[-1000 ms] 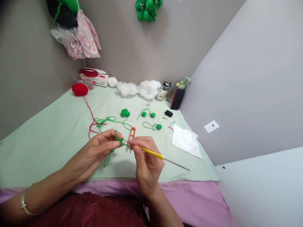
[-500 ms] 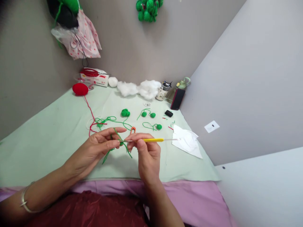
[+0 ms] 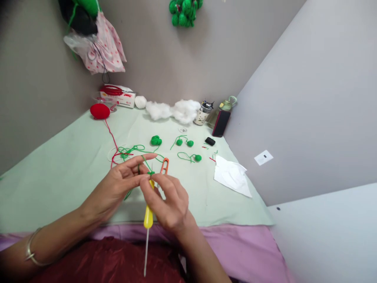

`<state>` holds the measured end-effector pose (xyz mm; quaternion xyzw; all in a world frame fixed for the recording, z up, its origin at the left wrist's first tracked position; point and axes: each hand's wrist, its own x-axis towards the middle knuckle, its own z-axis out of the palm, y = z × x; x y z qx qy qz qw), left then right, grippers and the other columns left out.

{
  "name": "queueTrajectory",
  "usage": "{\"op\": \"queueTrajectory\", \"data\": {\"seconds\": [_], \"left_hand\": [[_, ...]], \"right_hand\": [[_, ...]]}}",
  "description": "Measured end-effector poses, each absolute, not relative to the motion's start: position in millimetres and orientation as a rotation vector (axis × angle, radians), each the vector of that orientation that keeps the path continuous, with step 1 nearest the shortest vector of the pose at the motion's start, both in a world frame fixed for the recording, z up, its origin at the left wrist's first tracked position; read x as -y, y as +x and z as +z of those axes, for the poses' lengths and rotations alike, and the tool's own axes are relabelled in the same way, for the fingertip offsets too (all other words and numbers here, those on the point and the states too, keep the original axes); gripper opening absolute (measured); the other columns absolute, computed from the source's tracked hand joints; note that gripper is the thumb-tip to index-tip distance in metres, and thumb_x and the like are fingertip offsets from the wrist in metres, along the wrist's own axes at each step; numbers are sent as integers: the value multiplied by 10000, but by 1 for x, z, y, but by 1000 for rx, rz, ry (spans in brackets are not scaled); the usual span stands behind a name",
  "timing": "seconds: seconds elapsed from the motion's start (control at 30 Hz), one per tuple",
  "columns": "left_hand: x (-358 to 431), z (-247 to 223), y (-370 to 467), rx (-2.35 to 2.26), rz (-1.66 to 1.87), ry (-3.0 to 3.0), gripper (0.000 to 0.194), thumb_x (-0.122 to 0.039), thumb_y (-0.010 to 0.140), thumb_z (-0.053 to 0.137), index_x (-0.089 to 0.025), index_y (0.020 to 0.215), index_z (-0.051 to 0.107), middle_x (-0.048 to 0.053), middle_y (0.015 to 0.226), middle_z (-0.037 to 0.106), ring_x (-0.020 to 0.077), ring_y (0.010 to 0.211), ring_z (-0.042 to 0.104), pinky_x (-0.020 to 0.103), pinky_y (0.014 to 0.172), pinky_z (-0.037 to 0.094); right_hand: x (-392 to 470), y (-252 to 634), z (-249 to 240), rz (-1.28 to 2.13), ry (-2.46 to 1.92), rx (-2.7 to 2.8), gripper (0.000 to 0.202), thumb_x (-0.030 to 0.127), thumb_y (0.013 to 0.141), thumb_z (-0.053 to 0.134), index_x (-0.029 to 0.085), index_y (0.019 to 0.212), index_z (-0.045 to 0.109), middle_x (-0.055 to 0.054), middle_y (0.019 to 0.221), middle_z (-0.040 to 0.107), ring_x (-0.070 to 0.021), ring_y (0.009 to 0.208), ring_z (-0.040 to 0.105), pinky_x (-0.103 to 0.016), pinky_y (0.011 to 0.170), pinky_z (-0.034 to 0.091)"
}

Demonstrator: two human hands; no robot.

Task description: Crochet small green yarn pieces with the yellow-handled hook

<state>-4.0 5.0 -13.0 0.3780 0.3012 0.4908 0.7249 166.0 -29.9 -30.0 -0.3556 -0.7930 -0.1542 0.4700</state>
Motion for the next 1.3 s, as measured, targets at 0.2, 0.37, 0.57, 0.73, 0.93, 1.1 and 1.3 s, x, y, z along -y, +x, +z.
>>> {"op": "queueTrajectory", "data": {"seconds": [0.2,0.37,0.57,0.73,0.93,1.1,1.3], "left_hand": [[-8,-16,-5,-581,956,691,420,-251,781,895,-206,1190,813,15,919,723,135,833,621,281,876,479],[-5,-13,-4,-603,1033,845,363,-208,800,869,-270,1156,837,-34,792,665,112,784,579,242,808,457],[-2,-15,-1,-629,1052,872,284,-258,812,882,-278,1094,855,-33,785,704,116,796,604,246,834,463],[-8,-20,-2,-607,959,731,413,-327,785,911,-248,1182,827,20,925,779,162,935,669,281,931,468],[-10,-19,-4,-674,1024,832,300,-303,820,869,-283,1118,848,-22,882,737,128,833,621,259,866,450],[-6,-18,-4,-729,1052,1034,363,-299,864,845,-379,1216,810,-52,846,730,138,909,622,264,899,411],[-5,-13,-3,-723,1060,908,221,-292,813,863,-328,1032,869,-42,767,686,128,795,571,273,817,407]], "right_hand": [[23,167,-26,152,-825,1627,283,86,1003,568,262,1129,750,-39,921,746,-175,821,705,-330,712,611],[17,164,-17,475,-774,1491,211,165,1023,578,252,994,767,-25,853,728,-168,777,689,-319,668,586],[21,158,-25,267,-849,1595,266,88,1000,599,268,1095,770,-40,951,771,-180,871,733,-334,739,623],[23,161,-31,5,-856,1712,352,64,958,662,289,1208,768,-70,1067,759,-193,950,735,-338,774,624],[18,165,-20,559,-802,1361,210,177,1018,610,286,1006,789,2,842,716,-136,703,634,-302,654,554],[18,161,-22,590,-795,1425,182,191,997,662,291,1006,814,-24,963,786,-165,866,698,-318,759,575],[15,167,-25,902,-706,1264,166,270,1032,621,267,992,782,-9,909,766,-129,731,677,-284,676,572]]}}
